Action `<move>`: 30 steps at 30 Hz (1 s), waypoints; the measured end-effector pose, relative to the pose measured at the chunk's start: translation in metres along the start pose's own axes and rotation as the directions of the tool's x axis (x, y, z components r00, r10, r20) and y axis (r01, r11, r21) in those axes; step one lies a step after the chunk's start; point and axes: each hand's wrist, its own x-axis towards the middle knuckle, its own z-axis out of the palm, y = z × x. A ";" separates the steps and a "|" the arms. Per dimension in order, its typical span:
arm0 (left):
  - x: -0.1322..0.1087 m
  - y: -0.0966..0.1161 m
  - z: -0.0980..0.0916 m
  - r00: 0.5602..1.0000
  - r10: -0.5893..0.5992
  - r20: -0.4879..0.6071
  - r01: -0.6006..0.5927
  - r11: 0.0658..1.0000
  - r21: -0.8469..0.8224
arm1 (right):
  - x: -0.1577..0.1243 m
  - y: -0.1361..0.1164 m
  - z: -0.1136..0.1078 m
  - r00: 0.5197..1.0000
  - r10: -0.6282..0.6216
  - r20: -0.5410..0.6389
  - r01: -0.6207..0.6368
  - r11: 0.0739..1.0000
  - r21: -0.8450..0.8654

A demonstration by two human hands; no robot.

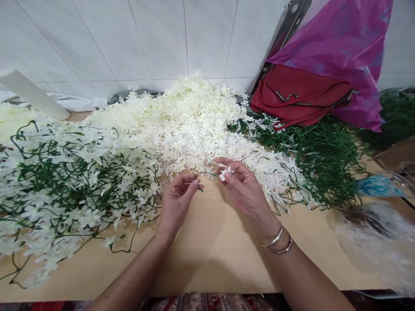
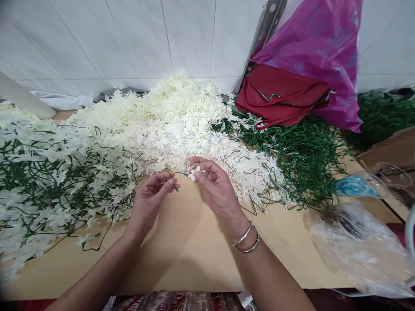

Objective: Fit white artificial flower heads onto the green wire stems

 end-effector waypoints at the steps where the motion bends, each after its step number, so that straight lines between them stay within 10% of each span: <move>1: -0.001 -0.001 -0.001 1.000 0.001 -0.018 -0.001 1.000 0.010 | -0.001 0.000 0.001 1.000 0.008 0.023 -0.008 1.000 -0.004; 10: -0.009 -0.010 -0.010 1.000 0.000 0.027 -0.003 0.991 0.137 | 0.001 0.006 0.002 0.992 0.125 0.031 -0.126 0.992 0.028; 16: -0.019 0.002 -0.014 0.941 0.319 0.117 -0.331 0.787 0.520 | 0.000 0.005 -0.002 0.982 0.180 0.058 -0.172 0.976 -0.132; 23: -0.009 -0.007 -0.014 0.996 -0.034 0.087 0.018 0.984 0.177 | -0.001 0.013 0.002 0.979 0.202 0.029 -0.194 0.964 -0.179; 30: -0.004 -0.014 -0.020 0.987 -0.127 0.098 0.129 0.991 -0.019 | 0.002 0.017 -0.004 0.957 0.287 -0.043 -0.287 0.958 -0.008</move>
